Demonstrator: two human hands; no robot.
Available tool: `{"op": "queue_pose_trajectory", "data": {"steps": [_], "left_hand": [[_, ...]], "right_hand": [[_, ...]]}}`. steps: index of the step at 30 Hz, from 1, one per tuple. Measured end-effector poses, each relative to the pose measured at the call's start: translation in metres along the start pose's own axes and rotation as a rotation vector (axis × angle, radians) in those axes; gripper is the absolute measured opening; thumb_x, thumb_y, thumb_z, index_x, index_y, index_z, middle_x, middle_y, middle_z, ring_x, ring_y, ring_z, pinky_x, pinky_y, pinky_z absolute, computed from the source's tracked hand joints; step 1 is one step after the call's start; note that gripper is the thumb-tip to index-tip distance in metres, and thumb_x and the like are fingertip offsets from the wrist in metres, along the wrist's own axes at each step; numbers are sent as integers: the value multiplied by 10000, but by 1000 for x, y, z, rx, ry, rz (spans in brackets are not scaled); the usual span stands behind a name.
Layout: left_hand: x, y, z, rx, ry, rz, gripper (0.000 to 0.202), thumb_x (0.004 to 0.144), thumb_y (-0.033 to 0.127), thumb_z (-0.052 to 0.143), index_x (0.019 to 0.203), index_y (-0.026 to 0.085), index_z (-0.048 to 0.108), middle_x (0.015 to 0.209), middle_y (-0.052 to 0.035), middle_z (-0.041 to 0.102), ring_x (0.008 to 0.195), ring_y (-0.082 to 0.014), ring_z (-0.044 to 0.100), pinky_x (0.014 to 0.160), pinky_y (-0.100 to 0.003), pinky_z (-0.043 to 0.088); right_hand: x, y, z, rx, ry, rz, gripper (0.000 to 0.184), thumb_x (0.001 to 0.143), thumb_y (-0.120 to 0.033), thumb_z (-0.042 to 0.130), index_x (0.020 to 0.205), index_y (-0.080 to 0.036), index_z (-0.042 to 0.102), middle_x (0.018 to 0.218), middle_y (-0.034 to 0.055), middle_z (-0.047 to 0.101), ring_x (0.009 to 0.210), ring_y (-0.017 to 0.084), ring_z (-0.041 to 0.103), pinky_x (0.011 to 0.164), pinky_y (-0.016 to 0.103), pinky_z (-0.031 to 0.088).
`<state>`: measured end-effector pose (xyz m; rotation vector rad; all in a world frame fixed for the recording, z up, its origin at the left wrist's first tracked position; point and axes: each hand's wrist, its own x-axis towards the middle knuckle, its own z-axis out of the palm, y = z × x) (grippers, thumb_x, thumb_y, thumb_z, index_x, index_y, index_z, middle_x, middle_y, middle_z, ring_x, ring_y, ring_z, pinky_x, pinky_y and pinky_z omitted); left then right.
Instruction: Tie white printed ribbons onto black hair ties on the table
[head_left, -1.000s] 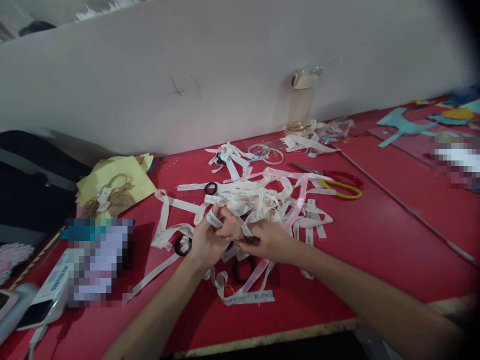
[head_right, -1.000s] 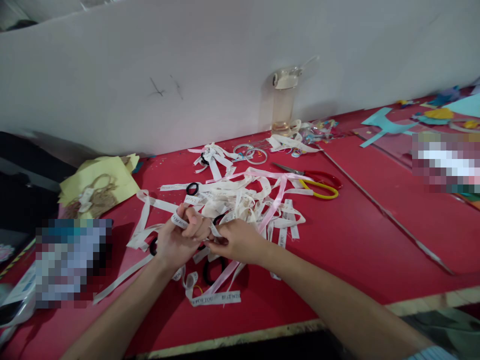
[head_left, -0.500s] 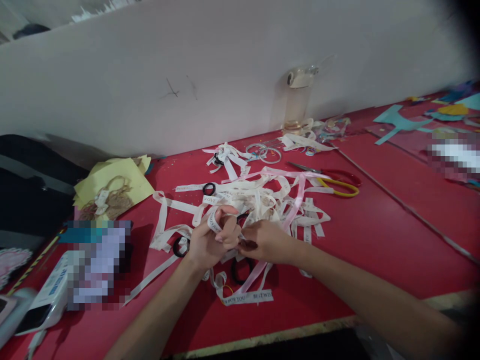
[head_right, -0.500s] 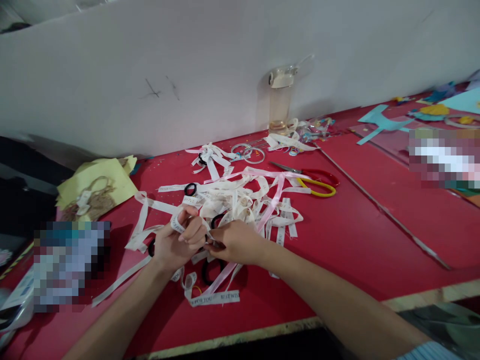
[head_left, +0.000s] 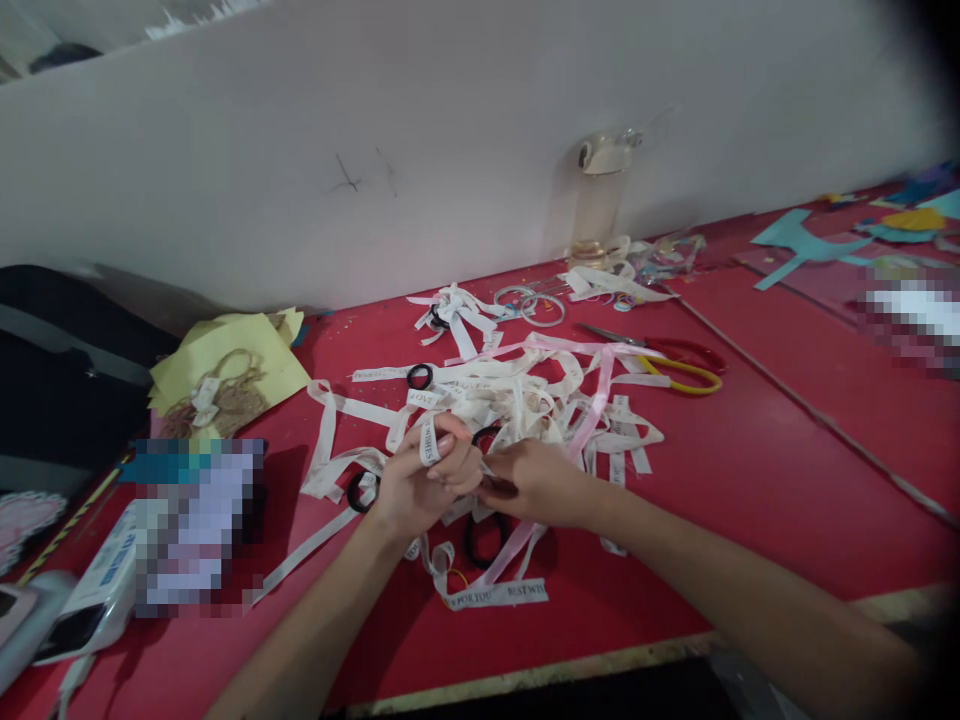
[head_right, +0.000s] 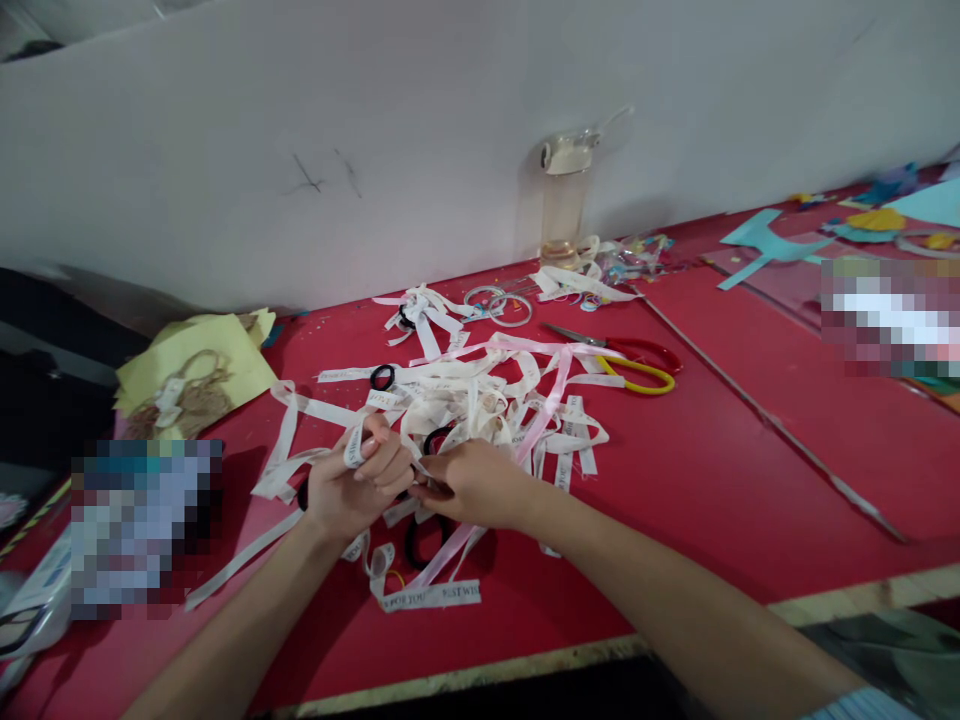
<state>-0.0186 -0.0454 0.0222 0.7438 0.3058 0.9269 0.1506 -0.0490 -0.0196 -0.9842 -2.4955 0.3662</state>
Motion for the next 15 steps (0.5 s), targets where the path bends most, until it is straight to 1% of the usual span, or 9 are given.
{"op": "queue_pose_trajectory", "data": {"steps": [3, 7, 15], "left_hand": [[0, 1, -1, 0, -12, -18, 145, 822, 180, 524, 852, 167, 665, 475, 68, 192, 443, -65, 175, 439, -183, 233], [1, 1, 0, 14, -39, -36, 162, 827, 192, 516, 870, 162, 669, 475, 61, 220, 442, -66, 196, 434, -189, 223], [1, -1, 3, 34, -52, 22, 139, 796, 160, 533, 830, 163, 668, 445, 65, 225, 425, -65, 220, 446, -199, 249]], "right_hand": [[0, 0, 0, 15, 9, -8, 246, 875, -362, 501, 731, -169, 556, 624, 3, 622, 523, 96, 495, 522, 242, 236], [0, 0, 0, 47, 19, -34, 181, 855, -307, 530, 739, -170, 555, 648, 1, 631, 540, 92, 506, 523, 233, 239], [0, -2, -4, 50, 17, -20, 169, 845, -282, 534, 723, -166, 546, 616, 2, 618, 516, 89, 493, 510, 231, 231]]}}
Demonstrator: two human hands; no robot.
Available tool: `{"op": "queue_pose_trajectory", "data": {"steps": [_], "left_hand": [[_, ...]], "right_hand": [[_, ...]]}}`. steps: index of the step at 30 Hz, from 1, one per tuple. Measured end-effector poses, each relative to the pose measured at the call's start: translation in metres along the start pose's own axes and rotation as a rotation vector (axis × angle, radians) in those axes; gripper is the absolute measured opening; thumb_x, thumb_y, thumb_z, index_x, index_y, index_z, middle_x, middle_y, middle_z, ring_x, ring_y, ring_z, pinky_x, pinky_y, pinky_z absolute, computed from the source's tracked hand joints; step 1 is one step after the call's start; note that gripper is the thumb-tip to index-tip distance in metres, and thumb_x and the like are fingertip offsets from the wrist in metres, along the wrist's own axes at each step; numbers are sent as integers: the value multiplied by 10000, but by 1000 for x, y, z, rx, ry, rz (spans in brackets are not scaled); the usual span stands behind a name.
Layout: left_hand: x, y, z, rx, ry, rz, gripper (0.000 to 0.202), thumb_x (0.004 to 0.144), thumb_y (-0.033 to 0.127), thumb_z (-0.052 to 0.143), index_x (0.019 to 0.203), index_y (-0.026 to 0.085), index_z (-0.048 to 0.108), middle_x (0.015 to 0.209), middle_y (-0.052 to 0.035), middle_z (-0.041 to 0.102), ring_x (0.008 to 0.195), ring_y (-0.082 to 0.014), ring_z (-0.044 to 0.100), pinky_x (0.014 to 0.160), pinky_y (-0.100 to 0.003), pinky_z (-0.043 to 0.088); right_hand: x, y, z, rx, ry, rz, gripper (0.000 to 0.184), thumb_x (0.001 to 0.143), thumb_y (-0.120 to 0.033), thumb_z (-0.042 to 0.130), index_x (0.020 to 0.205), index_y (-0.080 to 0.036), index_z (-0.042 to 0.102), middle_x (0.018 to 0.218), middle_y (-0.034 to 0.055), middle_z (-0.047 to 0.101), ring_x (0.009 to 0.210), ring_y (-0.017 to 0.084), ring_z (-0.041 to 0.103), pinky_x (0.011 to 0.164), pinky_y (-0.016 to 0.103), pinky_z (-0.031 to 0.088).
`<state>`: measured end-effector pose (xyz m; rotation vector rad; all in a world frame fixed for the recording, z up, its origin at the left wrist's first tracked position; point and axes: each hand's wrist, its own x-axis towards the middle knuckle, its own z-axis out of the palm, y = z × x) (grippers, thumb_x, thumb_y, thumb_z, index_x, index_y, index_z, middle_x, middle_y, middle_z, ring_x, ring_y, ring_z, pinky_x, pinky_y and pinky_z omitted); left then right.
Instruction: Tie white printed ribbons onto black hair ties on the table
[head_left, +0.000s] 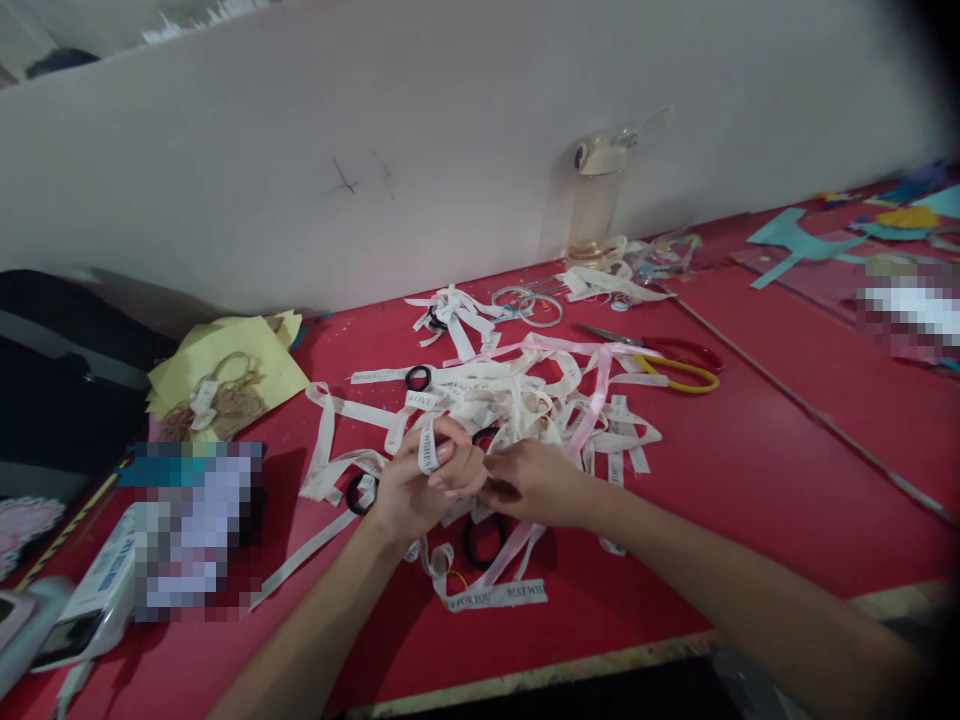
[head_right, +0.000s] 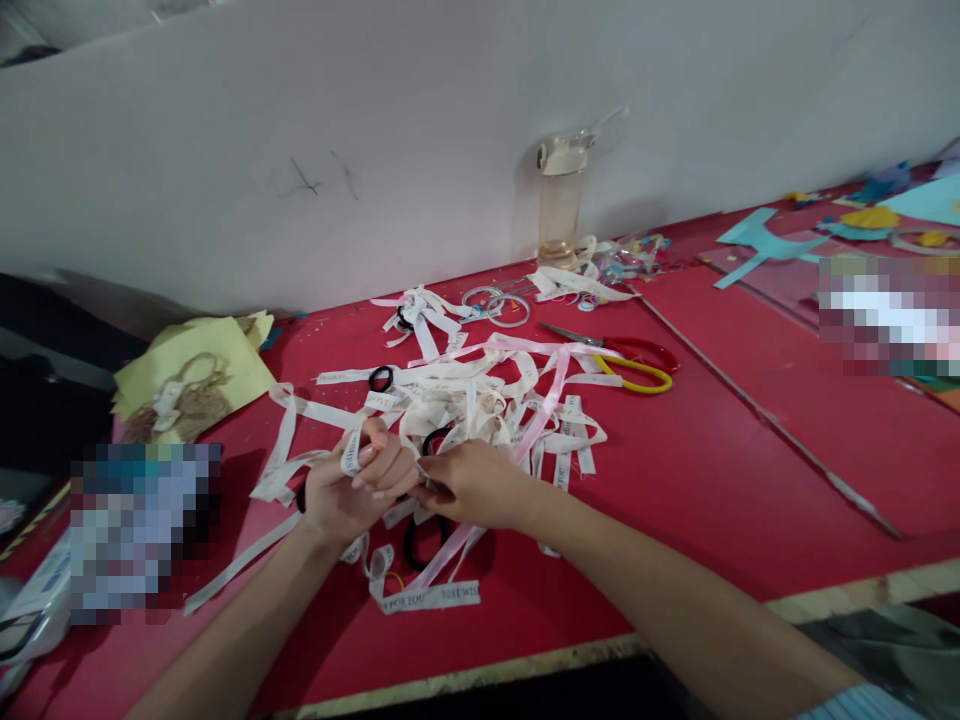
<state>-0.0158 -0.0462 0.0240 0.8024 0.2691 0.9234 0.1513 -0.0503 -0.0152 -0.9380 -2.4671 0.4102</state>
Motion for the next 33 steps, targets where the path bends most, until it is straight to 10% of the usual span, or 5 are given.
{"op": "queue_pose_trajectory", "data": {"steps": [33], "left_hand": [[-4, -1, 4, 235, -116, -147, 210, 835, 274, 525, 891, 117, 654, 478, 57, 301, 421, -66, 266, 437, -209, 226]], "right_hand": [[-2, 9, 7, -3, -80, 13, 218, 874, -363, 517, 888, -182, 636, 781, 41, 703, 665, 154, 627, 552, 242, 315]]}}
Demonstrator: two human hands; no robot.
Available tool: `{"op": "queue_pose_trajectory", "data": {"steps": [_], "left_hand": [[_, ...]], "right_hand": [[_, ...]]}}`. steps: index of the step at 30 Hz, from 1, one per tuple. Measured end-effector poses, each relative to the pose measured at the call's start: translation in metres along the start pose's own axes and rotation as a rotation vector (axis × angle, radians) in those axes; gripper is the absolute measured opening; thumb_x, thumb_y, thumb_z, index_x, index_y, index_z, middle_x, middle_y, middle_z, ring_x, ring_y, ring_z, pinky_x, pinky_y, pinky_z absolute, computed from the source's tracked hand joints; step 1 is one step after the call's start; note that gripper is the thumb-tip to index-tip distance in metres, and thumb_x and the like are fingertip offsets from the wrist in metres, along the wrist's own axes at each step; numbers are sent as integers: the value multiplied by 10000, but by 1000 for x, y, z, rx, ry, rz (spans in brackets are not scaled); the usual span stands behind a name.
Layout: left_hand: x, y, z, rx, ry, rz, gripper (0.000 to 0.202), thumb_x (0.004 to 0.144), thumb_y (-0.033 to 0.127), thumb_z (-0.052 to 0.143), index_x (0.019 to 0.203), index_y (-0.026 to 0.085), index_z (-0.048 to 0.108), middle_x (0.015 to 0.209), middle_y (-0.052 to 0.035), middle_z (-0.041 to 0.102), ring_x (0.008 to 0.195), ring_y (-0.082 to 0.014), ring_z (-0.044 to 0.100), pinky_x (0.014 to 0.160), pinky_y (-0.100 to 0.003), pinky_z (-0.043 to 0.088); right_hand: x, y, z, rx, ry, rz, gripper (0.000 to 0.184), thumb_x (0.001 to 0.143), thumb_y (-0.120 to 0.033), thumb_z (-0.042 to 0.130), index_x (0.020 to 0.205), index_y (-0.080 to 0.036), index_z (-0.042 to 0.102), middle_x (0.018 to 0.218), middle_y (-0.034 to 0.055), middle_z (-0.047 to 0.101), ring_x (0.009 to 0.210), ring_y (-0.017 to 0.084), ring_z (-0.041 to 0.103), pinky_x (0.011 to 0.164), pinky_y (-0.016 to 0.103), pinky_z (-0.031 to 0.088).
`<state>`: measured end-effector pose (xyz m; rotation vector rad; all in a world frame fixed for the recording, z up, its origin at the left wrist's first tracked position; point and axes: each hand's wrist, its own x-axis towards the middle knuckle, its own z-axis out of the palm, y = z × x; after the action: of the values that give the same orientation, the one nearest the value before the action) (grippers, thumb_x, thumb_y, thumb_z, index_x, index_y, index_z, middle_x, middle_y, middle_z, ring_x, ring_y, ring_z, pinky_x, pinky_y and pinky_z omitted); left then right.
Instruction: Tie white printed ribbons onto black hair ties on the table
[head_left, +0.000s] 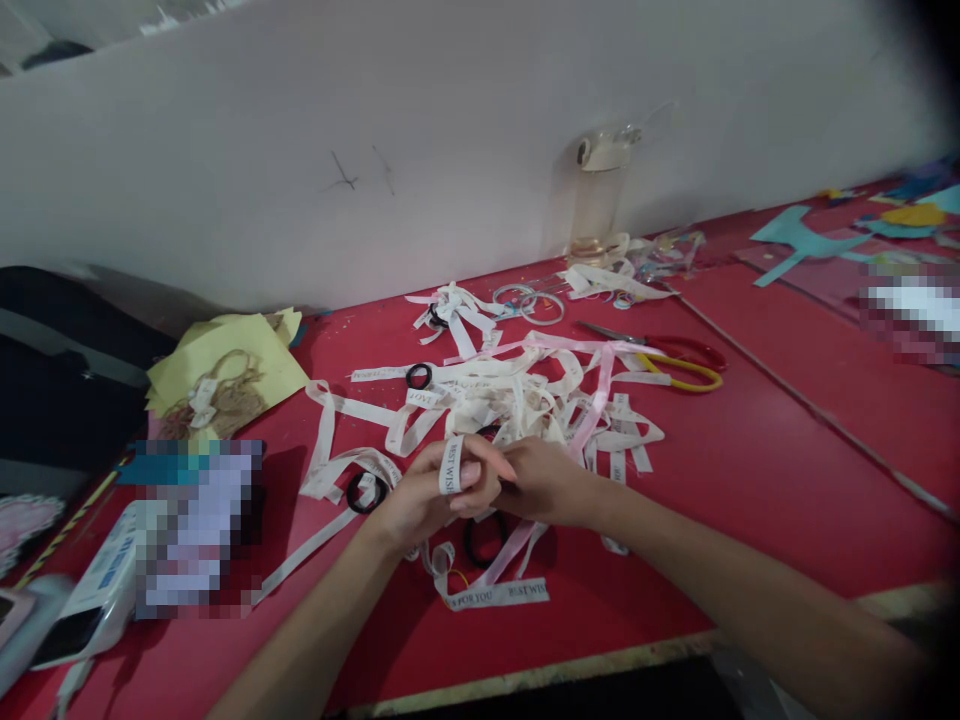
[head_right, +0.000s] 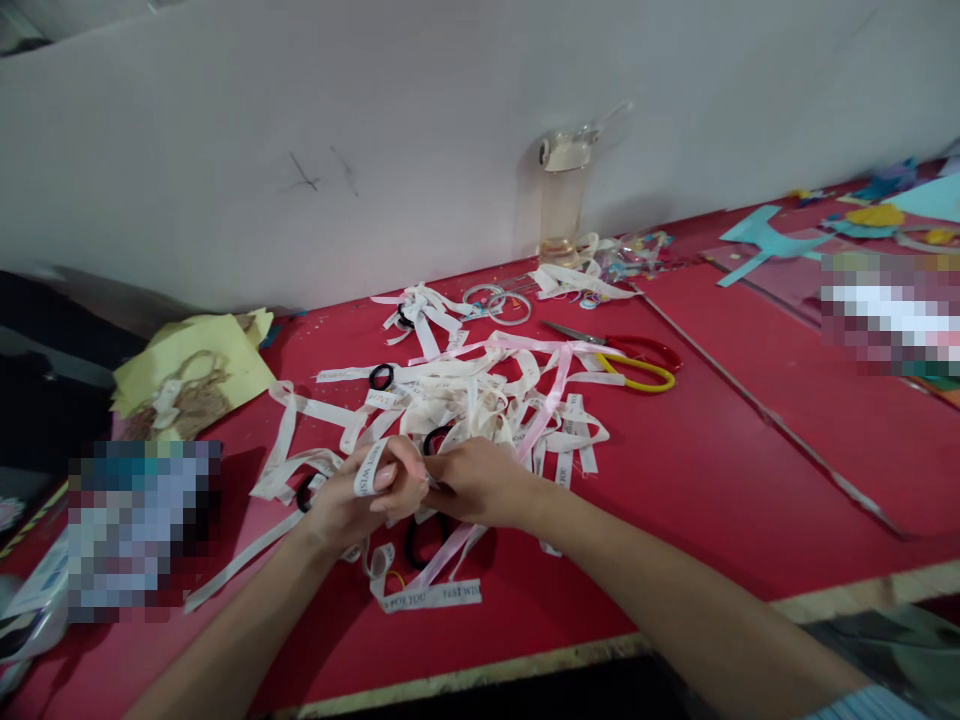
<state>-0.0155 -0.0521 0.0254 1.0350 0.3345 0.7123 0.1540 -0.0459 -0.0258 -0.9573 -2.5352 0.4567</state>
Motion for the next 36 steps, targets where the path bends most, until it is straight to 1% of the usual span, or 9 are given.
{"op": "queue_pose_trajectory", "data": {"steps": [3, 9, 14, 18, 22, 29, 36], "left_hand": [[0, 1, 0, -1, -6, 2, 206, 841, 259, 514, 895, 117, 652, 479, 58, 293, 425, -68, 264, 439, -211, 226], [0, 0, -2, -3, 7, 16, 208, 842, 258, 514, 892, 116, 657, 476, 59, 285, 414, -67, 278, 424, -203, 219], [0, 0, -3, 14, 10, 21, 203, 828, 281, 539, 873, 118, 652, 471, 62, 286, 411, -67, 281, 432, -208, 227], [0, 1, -2, 24, 24, 16, 197, 828, 279, 541, 862, 117, 648, 473, 61, 295, 417, -67, 281, 439, -212, 223], [-1, 2, -2, 24, 28, 11, 192, 826, 273, 542, 860, 116, 648, 480, 58, 299, 428, -67, 273, 445, -213, 222], [-2, 1, -7, -17, 18, 25, 196, 817, 277, 550, 871, 123, 658, 487, 65, 270, 415, -61, 254, 438, -212, 222], [-2, 1, -7, -22, 28, 11, 193, 803, 279, 569, 852, 114, 657, 488, 61, 274, 424, -62, 255, 440, -206, 212]], "right_hand": [[0, -1, -2, -1, -14, -3, 209, 875, -350, 518, 892, -178, 635, 789, 43, 700, 672, 151, 622, 558, 240, 315], [1, -2, -6, 2, -22, -2, 244, 897, -372, 485, 871, -173, 625, 720, 33, 681, 592, 128, 580, 524, 239, 271], [1, -2, -6, 15, -15, 16, 239, 900, -364, 478, 864, -168, 610, 759, 45, 690, 627, 133, 595, 541, 231, 290], [1, -2, -6, 14, -23, 39, 216, 883, -350, 502, 856, -163, 606, 743, 48, 688, 621, 136, 596, 542, 229, 299], [0, -2, -8, 48, -14, 15, 172, 867, -312, 510, 855, -161, 593, 747, 50, 685, 636, 137, 596, 554, 226, 315], [-1, -2, -10, 48, 24, 12, 142, 849, -273, 491, 831, -159, 574, 631, 26, 628, 544, 118, 535, 528, 227, 282], [-1, 1, -9, 73, 40, -10, 220, 903, -291, 410, 850, -155, 575, 630, 26, 613, 530, 110, 505, 522, 228, 268]]}}
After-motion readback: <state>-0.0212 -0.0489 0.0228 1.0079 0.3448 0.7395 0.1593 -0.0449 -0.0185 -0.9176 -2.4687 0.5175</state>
